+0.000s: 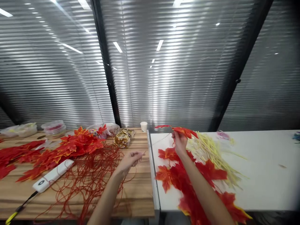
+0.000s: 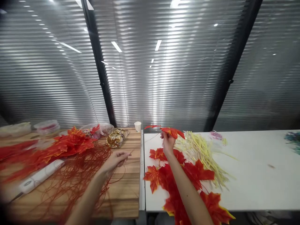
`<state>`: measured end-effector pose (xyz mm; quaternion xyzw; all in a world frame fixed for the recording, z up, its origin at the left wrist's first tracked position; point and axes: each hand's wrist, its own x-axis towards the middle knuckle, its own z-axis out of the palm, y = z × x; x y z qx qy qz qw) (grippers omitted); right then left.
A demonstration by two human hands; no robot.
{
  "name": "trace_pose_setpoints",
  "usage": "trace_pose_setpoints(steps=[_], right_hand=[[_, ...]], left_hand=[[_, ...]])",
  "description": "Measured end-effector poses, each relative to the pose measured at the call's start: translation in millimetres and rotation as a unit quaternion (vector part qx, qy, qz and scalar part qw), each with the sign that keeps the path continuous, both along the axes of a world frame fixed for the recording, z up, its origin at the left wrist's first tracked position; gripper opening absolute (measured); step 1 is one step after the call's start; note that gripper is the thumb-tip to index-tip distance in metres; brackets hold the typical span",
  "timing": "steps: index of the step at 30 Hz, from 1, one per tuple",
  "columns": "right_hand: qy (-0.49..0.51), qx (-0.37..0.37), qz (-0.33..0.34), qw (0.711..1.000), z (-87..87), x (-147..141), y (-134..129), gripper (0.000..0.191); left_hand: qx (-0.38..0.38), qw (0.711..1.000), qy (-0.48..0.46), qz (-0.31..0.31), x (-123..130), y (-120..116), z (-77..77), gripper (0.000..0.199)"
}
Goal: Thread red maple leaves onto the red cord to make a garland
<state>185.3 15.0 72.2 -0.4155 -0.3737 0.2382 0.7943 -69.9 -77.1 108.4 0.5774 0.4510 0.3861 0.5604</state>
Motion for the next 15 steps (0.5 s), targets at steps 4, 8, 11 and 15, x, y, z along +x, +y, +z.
trace_pose_setpoints(steps=[4, 8, 11, 15], right_hand=[[0.018, 0.029, 0.055, 0.998, 28.3, 5, 10, 0.024], [-0.008, 0.03, 0.071, 0.997, 57.4, 14, 12, 0.027], [-0.01, 0.052, 0.095, 0.994, 86.8, 18, 9, 0.026], [0.019, 0.095, 0.107, 0.99, 133.5, 23, 4, 0.022]], left_hand=[[0.128, 0.989, 0.046, 0.059, -4, 18, 53.6, 0.039], [0.265, 0.949, 0.15, 0.086, -2, 36, 121.1, 0.037], [0.404, 0.872, 0.248, 0.119, 4, 43, 173.4, 0.034], [0.586, 0.683, 0.422, 0.107, 12, 51, 240.8, 0.027]])
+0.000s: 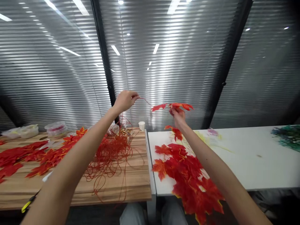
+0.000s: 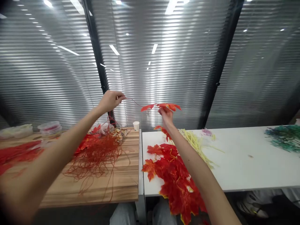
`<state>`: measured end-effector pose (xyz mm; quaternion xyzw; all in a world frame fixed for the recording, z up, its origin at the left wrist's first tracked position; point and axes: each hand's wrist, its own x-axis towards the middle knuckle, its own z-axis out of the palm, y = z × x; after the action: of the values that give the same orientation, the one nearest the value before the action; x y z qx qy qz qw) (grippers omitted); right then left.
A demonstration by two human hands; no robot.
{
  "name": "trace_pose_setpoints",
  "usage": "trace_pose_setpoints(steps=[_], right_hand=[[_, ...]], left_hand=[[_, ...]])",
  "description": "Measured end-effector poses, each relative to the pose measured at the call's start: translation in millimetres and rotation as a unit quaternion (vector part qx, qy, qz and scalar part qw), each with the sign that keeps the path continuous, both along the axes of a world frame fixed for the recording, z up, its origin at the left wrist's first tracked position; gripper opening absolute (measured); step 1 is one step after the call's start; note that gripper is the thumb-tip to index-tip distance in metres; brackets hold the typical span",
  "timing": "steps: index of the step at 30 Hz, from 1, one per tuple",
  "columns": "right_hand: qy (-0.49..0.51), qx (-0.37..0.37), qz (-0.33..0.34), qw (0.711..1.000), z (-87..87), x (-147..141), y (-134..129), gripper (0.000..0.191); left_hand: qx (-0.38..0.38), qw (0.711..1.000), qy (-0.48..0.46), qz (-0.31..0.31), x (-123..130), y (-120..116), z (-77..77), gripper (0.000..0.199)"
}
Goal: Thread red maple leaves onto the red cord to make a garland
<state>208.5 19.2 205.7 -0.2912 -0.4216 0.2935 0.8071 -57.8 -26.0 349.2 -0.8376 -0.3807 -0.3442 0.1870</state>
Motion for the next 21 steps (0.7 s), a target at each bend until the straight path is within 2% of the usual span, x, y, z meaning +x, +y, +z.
trace_pose_setpoints(steps=[2, 4, 6, 7, 9, 11, 13, 14, 15, 16, 18, 21], right_hand=[[-0.006, 0.02, -0.004, 1.0, 21.1, 4, -2, 0.021], [-0.023, 0.044, -0.012, 0.999, 36.8, 8, -4, 0.02], [-0.042, 0.066, -0.018, 0.997, 45.0, 10, -4, 0.019], [-0.052, 0.072, -0.02, 0.996, 45.9, 9, -4, 0.019], [-0.078, 0.071, -0.024, 0.994, 41.0, 6, -3, 0.018], [-0.107, 0.05, -0.036, 0.992, 27.6, 2, -3, 0.018], [-0.137, 0.007, -0.047, 0.989, 5.7, -2, -8, 0.019], [-0.167, -0.019, -0.052, 0.984, -8.3, -3, -12, 0.02], [-0.201, -0.048, -0.063, 0.976, -24.2, -4, -17, 0.02], [-0.214, -0.064, -0.067, 0.972, -41.7, -4, -24, 0.019], [-0.23, -0.095, -0.07, 0.966, -79.5, -3, -40, 0.018], [-0.235, -0.136, -0.082, 0.959, -131.9, 4, -69, 0.015]], left_hand=[[0.048, 0.991, 0.125, 0.015, 3, 3, 30.6, 0.024], [0.093, 0.981, 0.168, 0.025, 6, 5, 51.5, 0.023], [0.155, 0.98, 0.118, 0.034, 11, 7, 54.2, 0.027], [0.178, 0.98, 0.079, 0.036, 14, 8, 47.4, 0.029], [0.123, 0.982, 0.144, -0.011, 19, 11, 20.0, 0.026], [0.026, 0.979, 0.195, -0.053, 21, 11, -17.9, 0.02], [0.016, 0.999, 0.046, -0.007, 19, 7, -57.5, 0.024], [0.008, 0.998, -0.051, 0.022, 18, 2, -76.9, 0.028], [-0.029, 0.993, -0.107, 0.029, 17, -4, -96.0, 0.03], [-0.087, 0.989, -0.118, 0.011, 17, -11, -114.9, 0.029], [-0.209, 0.974, -0.082, -0.035, 17, -28, -151.5, 0.03], [-0.296, 0.944, -0.128, -0.062, 22, -48, -196.4, 0.033]])
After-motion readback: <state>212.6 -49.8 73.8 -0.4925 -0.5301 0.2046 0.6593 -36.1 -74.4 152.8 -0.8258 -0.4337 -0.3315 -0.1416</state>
